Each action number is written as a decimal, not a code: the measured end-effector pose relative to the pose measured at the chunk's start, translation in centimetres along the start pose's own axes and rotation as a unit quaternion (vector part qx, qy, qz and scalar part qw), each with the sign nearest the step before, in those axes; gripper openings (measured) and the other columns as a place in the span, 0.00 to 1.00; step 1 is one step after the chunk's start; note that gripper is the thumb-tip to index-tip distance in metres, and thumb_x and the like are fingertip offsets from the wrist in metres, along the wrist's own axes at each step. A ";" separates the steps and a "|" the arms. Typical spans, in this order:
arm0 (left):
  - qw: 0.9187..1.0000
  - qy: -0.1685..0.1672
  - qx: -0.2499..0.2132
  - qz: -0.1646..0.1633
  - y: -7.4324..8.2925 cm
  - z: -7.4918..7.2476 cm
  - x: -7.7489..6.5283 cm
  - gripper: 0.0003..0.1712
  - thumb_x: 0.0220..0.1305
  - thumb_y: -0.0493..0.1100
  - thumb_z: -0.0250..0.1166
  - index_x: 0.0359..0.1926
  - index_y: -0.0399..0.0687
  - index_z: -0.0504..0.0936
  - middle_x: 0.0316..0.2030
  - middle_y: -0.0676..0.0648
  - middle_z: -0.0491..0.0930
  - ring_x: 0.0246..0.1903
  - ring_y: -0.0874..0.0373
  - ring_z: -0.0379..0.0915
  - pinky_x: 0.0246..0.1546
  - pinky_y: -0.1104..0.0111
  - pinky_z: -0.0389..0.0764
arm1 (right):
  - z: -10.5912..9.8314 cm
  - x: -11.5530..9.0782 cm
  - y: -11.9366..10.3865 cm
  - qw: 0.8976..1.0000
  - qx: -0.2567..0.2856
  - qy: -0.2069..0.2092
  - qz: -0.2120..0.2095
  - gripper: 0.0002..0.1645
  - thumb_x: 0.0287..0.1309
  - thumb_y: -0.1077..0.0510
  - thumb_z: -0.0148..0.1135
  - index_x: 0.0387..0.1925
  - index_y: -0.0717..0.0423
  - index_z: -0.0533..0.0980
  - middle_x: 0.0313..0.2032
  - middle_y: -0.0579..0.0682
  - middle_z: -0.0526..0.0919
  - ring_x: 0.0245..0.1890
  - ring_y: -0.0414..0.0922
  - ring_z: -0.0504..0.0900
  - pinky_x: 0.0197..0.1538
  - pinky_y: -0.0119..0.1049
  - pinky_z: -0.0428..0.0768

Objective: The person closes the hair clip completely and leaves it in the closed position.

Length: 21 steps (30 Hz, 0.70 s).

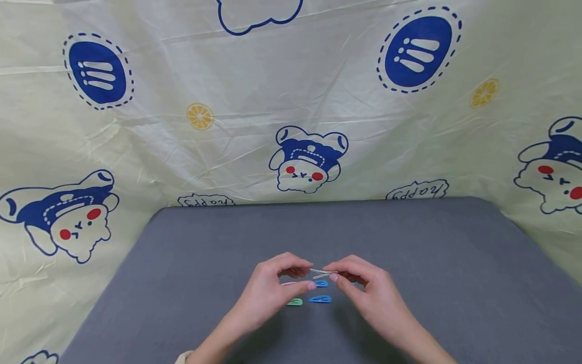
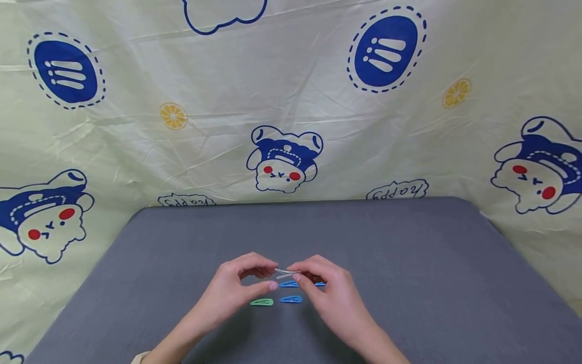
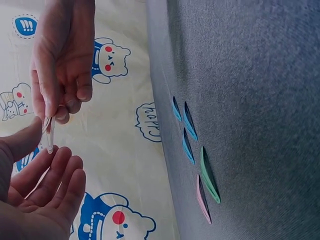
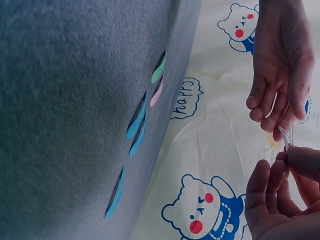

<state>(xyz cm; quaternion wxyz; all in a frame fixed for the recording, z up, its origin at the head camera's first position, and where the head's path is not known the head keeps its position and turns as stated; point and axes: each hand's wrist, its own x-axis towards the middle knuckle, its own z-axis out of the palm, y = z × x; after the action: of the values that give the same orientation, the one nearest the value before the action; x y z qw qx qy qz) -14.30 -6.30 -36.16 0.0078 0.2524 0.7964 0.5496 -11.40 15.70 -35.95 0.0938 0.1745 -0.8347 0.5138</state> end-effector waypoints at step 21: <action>1.000 0.015 -0.002 0.010 -0.3 0.8 -0.6 0.05 0.59 0.39 0.72 0.29 0.54 0.86 0.27 0.59 0.81 0.27 0.61 0.74 0.27 0.68 0.78 | 1.5 -0.5 0.9 0.996 0.076 0.035 0.000 0.05 0.59 0.54 0.69 0.38 0.41 0.84 0.34 0.43 0.85 0.34 0.43 0.82 0.38 0.35 0.79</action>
<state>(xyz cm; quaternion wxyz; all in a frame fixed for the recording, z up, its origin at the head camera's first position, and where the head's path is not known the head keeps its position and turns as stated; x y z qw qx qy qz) -13.64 -5.96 -36.87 -0.0094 0.2518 0.7925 0.5554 -11.25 14.82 -37.57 0.1099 0.1633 -0.7892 0.5817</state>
